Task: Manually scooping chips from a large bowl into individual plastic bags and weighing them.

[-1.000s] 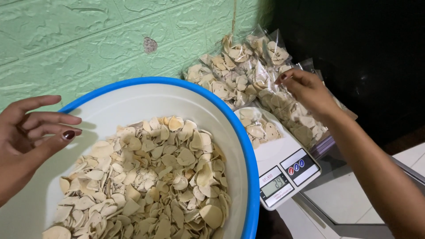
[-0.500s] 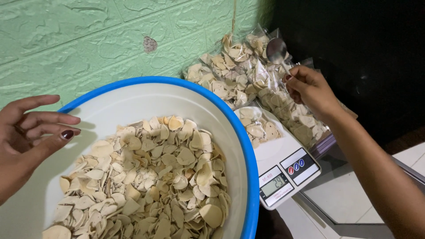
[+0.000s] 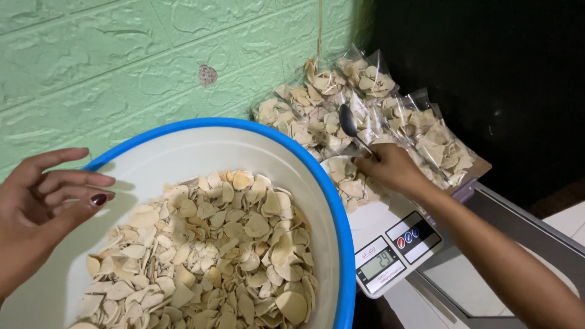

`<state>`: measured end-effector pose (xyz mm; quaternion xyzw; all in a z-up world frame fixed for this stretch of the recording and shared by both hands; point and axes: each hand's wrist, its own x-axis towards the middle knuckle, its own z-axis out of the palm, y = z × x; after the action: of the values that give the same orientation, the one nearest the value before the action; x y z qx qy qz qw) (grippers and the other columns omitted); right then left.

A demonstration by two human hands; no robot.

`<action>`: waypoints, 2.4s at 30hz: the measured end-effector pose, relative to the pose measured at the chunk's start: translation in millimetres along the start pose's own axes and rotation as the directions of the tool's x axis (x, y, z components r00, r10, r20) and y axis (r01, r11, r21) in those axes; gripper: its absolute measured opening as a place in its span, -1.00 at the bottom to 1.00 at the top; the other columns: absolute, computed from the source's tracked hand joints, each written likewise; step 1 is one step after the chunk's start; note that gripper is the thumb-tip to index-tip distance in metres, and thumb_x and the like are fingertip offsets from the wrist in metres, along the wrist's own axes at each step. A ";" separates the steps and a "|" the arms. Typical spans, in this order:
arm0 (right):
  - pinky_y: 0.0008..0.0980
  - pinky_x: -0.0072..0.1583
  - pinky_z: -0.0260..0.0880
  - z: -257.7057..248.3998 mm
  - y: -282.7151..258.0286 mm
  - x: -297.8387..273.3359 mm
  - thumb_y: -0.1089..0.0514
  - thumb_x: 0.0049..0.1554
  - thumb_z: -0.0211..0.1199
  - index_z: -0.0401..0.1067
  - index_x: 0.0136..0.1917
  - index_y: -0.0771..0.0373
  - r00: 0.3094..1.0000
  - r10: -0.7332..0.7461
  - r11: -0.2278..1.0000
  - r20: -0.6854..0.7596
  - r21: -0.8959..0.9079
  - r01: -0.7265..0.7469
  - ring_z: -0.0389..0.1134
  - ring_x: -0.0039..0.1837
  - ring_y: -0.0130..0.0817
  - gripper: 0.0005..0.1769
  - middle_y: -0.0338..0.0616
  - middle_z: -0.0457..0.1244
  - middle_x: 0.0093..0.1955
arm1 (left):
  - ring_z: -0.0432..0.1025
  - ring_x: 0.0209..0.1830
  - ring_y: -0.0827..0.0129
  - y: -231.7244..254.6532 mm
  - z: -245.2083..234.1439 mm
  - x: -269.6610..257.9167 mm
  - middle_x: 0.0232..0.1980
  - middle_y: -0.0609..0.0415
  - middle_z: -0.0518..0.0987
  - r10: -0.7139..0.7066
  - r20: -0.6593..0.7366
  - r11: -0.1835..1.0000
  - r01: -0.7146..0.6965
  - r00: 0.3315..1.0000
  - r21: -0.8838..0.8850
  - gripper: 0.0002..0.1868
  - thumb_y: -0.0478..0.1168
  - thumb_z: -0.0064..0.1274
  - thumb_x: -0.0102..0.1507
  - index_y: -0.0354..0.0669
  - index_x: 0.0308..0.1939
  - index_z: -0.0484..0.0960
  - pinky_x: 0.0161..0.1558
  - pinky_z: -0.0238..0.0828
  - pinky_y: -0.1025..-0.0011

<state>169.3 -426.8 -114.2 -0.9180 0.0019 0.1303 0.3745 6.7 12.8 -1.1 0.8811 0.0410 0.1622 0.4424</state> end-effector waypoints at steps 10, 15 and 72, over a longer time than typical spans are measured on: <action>-0.56 -0.37 0.18 -23.9 -0.6 29.5 0.15 0.40 0.02 0.53 0.05 0.20 0.952 -0.194 0.963 -0.238 0.140 0.231 0.22 -0.35 -0.46 -0.74 -0.13 0.36 -0.16 | 0.55 -0.02 0.08 0.2 -0.6 -1.7 0.03 -0.29 0.62 -0.002 -0.012 1.000 0.002 1.000 -0.003 -0.35 -0.52 0.02 0.19 -0.30 0.40 0.33 0.03 0.44 0.24; -0.49 -0.11 0.19 -68.5 32.6 159.7 0.22 0.38 0.17 0.54 -0.02 0.13 0.599 -0.539 0.727 -0.591 0.032 0.686 0.27 -0.13 -0.58 -0.85 -0.32 0.33 -0.17 | 0.51 -0.02 0.12 10.0 0.5 -2.9 0.02 -0.28 0.62 -0.108 -0.046 0.994 0.106 0.993 -0.031 -0.34 -0.54 0.03 0.19 -0.29 0.40 0.36 0.08 0.43 0.23; -0.32 -0.08 0.38 23.3 -100.4 -52.8 -0.15 0.19 0.10 0.60 -0.04 -0.20 0.667 -0.703 0.552 0.247 -0.401 0.731 0.55 -0.11 -0.41 -0.74 -0.51 0.54 -0.15 | 0.57 0.13 0.14 7.8 -76.1 -15.6 0.28 -0.19 0.53 0.418 -0.358 0.780 -0.532 0.835 -0.330 -0.59 -0.43 0.10 0.40 0.11 -0.10 0.16 0.02 0.57 0.45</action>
<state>123.0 -343.5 -48.4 -0.8956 -0.4144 -0.0105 0.1617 -33.0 63.0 43.5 0.7173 -0.1614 0.3904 0.5541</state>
